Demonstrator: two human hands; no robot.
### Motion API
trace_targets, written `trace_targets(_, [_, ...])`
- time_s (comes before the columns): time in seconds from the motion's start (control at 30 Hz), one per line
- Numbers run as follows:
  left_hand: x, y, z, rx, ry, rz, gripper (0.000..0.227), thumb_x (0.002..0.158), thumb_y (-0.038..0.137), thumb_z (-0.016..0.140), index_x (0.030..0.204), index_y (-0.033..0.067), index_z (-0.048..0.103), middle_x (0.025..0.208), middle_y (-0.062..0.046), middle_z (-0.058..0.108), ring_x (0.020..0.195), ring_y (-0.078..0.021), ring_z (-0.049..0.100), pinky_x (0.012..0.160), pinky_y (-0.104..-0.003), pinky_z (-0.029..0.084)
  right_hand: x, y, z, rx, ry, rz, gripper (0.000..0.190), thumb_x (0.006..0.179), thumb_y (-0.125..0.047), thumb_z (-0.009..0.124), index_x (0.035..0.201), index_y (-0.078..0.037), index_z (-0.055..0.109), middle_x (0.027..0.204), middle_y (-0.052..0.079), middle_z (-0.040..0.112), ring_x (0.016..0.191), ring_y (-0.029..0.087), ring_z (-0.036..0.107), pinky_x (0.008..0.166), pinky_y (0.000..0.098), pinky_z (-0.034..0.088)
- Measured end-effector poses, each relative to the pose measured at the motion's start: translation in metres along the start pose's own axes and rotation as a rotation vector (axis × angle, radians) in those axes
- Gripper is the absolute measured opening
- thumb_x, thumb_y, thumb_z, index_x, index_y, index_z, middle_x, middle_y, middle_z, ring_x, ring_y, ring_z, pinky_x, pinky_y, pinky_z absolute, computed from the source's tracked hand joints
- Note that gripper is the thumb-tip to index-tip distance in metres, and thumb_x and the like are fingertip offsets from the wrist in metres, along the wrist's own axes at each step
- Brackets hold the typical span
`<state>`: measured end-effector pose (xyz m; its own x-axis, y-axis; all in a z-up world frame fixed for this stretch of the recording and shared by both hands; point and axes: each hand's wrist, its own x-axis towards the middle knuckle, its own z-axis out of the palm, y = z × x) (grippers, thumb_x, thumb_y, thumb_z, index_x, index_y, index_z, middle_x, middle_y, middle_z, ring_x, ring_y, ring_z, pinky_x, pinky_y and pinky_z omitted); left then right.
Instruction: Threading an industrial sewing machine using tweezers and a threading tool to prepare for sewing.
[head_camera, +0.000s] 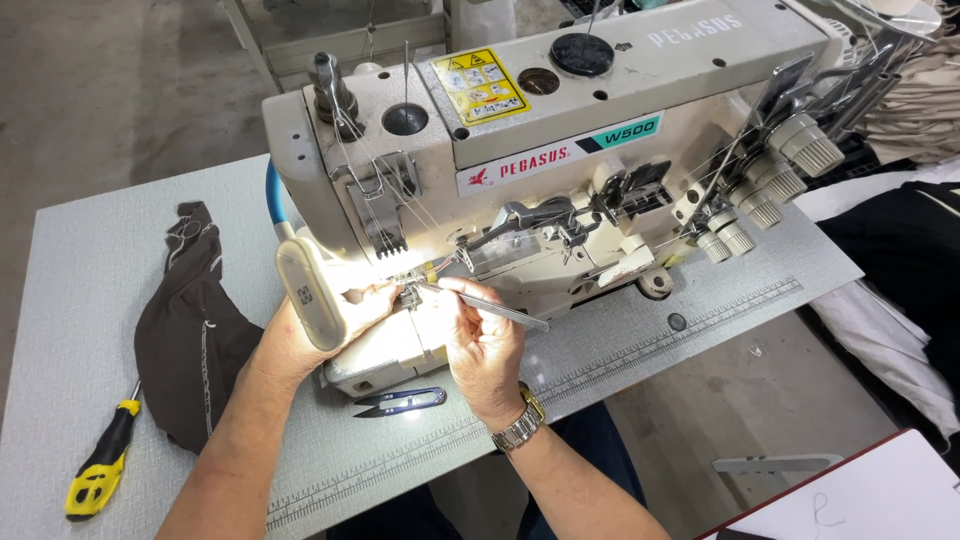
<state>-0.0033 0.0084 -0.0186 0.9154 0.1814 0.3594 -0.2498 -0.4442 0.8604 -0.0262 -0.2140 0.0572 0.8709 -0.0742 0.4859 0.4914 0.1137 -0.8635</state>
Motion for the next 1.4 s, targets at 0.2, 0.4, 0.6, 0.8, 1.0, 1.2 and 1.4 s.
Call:
trace_targets(0.2, [0.0, -0.004, 0.004, 0.009, -0.008, -0.006, 0.041, 0.069, 0.023, 0.097, 0.095, 0.006, 0.07, 0.079, -0.006, 0.075, 0.08, -0.018, 0.076, 0.075, -0.033, 0.063, -0.002, 0.008, -0.002, 0.006, 0.001, -0.011, 0.018, 0.098, -0.004, 0.064, 0.114, 0.002, 0.07, 0.102, 0.027, 0.077, 0.099, 0.031, 0.075, 0.077, 0.041, 0.064])
trace_targets(0.4, [-0.003, -0.007, 0.006, 0.019, -0.015, -0.01, 0.039, 0.069, 0.022, 0.097, 0.094, 0.0063, 0.071, 0.078, -0.006, 0.075, 0.078, -0.0174, 0.076, 0.074, -0.032, 0.063, -0.002, 0.01, -0.001, -0.005, 0.006, -0.044, 0.017, 0.097, -0.001, 0.065, 0.113, 0.002, 0.07, 0.101, 0.026, 0.078, 0.097, 0.033, 0.076, 0.075, 0.0389, 0.064])
trace_targets(0.6, [-0.003, 0.018, 0.004, 0.053, -0.03, -0.005, 0.031, 0.075, 0.019, 0.092, 0.092, 0.0006, 0.074, 0.077, -0.015, 0.074, 0.077, -0.0259, 0.076, 0.075, -0.039, 0.063, -0.003, 0.009, -0.001, -0.007, 0.007, -0.046, 0.017, 0.097, -0.001, 0.065, 0.113, 0.003, 0.07, 0.102, 0.026, 0.077, 0.097, 0.034, 0.076, 0.075, 0.0394, 0.064])
trace_targets(0.8, [-0.004, 0.041, 0.006, 0.053, -0.045, -0.031, 0.026, 0.074, 0.018, 0.092, 0.09, 0.003, 0.077, 0.076, -0.012, 0.075, 0.074, -0.023, 0.076, 0.074, -0.037, 0.064, -0.002, 0.01, -0.002, 0.001, 0.004, -0.046, 0.017, 0.096, 0.0, 0.065, 0.113, 0.003, 0.069, 0.103, 0.027, 0.077, 0.099, 0.035, 0.075, 0.075, 0.0396, 0.064])
trace_targets(1.0, [-0.002, 0.056, 0.007, 0.091, 0.004, 0.043, 0.025, 0.076, 0.012, 0.091, 0.088, -0.0029, 0.076, 0.072, -0.017, 0.073, 0.071, -0.0287, 0.075, 0.073, -0.041, 0.062, -0.009, 0.031, -0.009, 0.033, 0.011, -0.049, 0.019, 0.095, 0.001, 0.067, 0.114, 0.002, 0.07, 0.104, 0.027, 0.077, 0.1, 0.032, 0.075, 0.077, 0.0384, 0.064])
trace_targets(1.2, [-0.002, 0.06, 0.008, 0.114, 0.038, 0.052, 0.02, 0.08, 0.011, 0.086, 0.089, -0.0038, 0.075, 0.074, -0.02, 0.072, 0.074, -0.0317, 0.075, 0.073, -0.042, 0.061, -0.006, 0.022, -0.011, -0.001, -0.01, -0.057, 0.018, 0.095, 0.001, 0.066, 0.113, 0.004, 0.069, 0.103, 0.028, 0.077, 0.098, 0.033, 0.075, 0.075, 0.0374, 0.065])
trace_targets(1.4, [-0.017, 0.083, -0.004, 0.166, 0.093, 0.124, 0.078, 0.058, 0.024, 0.096, 0.12, -0.0074, 0.059, 0.111, -0.028, 0.069, 0.111, -0.0437, 0.067, 0.09, -0.055, 0.061, -0.002, 0.011, -0.01, 0.116, -0.014, -0.064, 0.02, 0.097, 0.001, 0.062, 0.115, 0.005, 0.068, 0.105, 0.028, 0.076, 0.093, 0.029, 0.077, 0.075, 0.0365, 0.066])
